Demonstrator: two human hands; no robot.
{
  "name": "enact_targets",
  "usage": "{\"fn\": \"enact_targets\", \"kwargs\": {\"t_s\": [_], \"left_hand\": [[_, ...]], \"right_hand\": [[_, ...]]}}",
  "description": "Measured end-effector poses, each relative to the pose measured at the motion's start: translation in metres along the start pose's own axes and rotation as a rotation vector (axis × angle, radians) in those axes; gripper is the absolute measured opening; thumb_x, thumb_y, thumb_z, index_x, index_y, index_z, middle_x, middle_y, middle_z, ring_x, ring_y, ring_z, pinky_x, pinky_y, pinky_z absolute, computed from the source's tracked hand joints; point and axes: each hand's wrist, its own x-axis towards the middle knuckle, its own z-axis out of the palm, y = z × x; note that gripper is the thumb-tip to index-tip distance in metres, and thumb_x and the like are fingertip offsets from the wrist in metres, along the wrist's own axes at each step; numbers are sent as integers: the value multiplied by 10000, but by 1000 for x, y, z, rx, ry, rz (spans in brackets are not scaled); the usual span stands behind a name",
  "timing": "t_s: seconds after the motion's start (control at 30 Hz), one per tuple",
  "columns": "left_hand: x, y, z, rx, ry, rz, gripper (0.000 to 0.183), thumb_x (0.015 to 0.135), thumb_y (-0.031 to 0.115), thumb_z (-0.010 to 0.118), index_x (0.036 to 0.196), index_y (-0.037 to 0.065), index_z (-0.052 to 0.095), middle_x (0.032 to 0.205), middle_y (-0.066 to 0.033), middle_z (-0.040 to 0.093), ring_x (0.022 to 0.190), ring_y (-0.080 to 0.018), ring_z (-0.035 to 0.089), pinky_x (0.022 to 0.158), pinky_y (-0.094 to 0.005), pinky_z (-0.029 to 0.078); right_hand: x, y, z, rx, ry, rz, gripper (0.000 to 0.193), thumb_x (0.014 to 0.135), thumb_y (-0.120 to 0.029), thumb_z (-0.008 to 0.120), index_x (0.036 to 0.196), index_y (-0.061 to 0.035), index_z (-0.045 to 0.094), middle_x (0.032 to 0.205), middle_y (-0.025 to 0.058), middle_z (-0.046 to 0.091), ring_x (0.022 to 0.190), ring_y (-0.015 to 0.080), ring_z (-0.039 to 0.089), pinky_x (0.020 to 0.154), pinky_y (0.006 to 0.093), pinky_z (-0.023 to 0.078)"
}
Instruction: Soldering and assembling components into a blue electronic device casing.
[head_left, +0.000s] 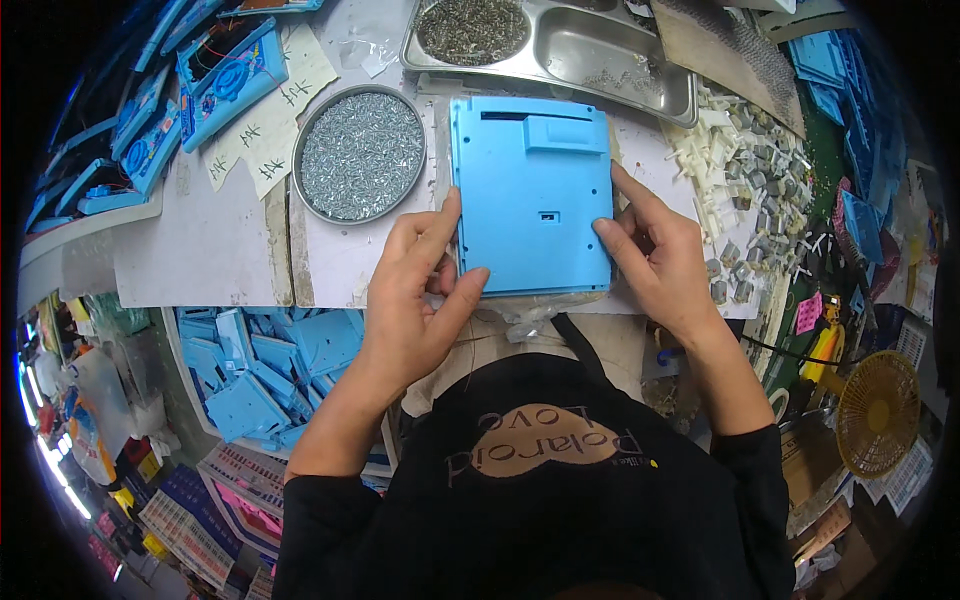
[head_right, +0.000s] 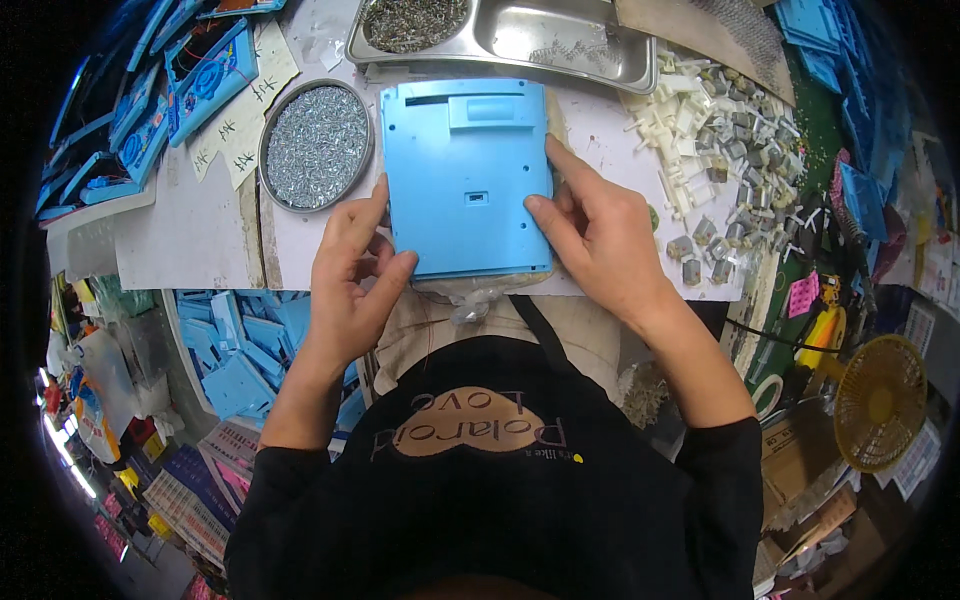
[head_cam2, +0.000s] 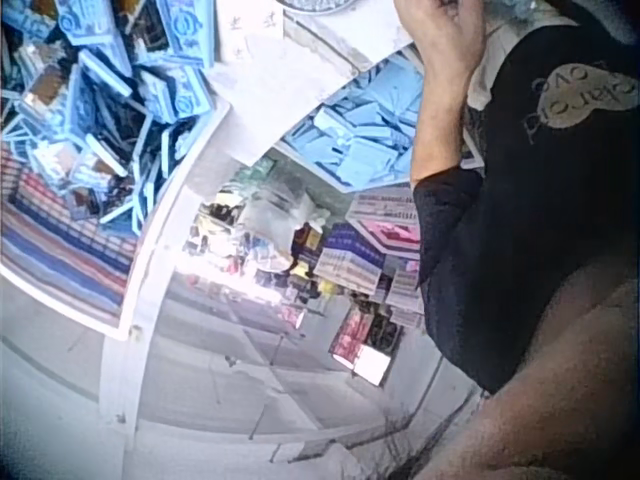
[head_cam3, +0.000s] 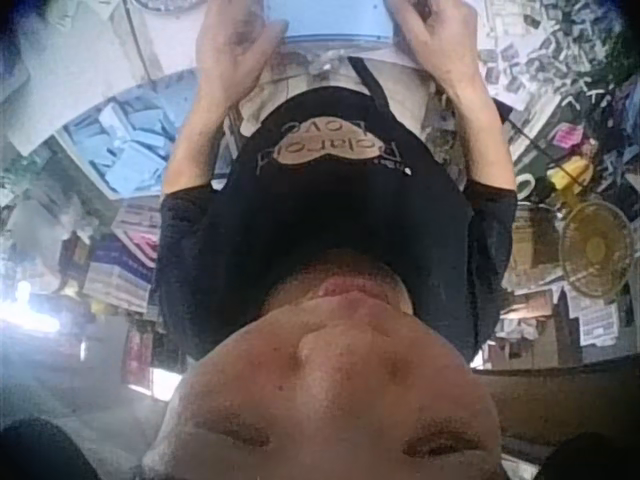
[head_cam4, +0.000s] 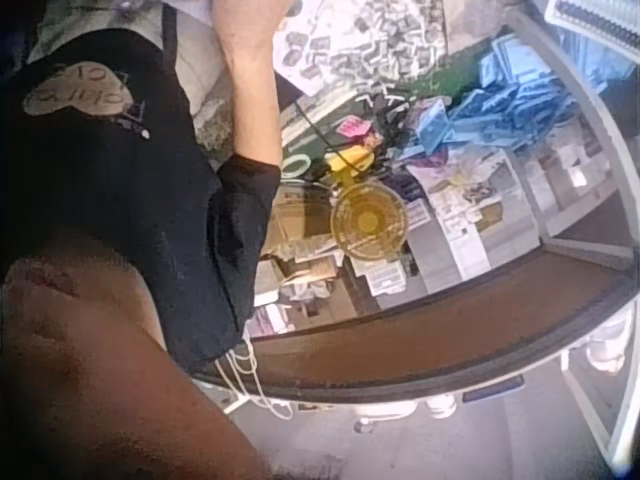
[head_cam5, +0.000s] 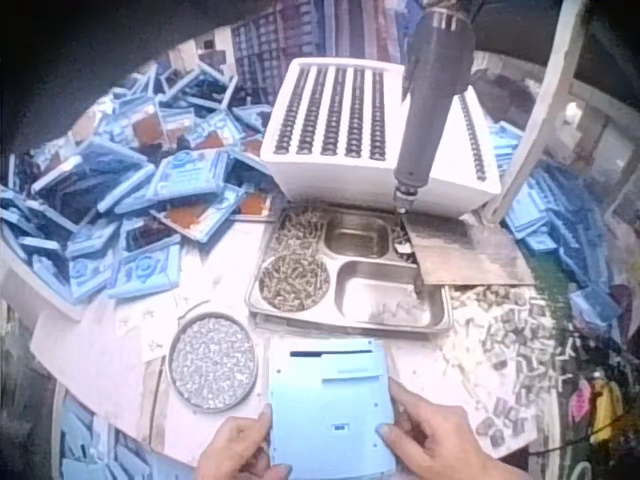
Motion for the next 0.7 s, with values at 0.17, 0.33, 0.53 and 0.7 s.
{"fn": "enact_targets", "kwargs": {"t_s": [0.17,0.33,0.53,0.7], "left_hand": [[-11,-7,4,4,12,-62,692,894,36,721,1527,-16,447,982,-56,489,753,-123,435,660,-246,418],[-9,-8,-6,18,-57,-114,709,892,54,738,1537,12,448,944,-34,452,764,-114,426,667,-239,408],[-7,-21,-23,-130,-199,-19,815,837,68,775,1566,40,411,975,-62,445,766,-139,443,686,-254,418],[-11,-27,-21,21,-247,37,1000,755,118,819,1616,74,312,1030,-92,482,793,-201,492,689,-294,454]], "right_hand": [[3,-11,-4,-106,-63,-46,523,927,-163,720,1375,61,569,716,161,640,616,269,645,624,361,516],[7,-14,-6,-140,-67,-67,530,929,-172,719,1389,40,562,739,193,650,650,311,668,641,379,522],[7,-16,-5,-84,-93,45,542,908,-110,735,1410,17,572,701,122,612,603,191,592,620,326,497],[3,-13,-1,-121,-52,-11,540,911,-110,732,1415,6,575,690,120,612,592,190,588,608,325,491]]}}
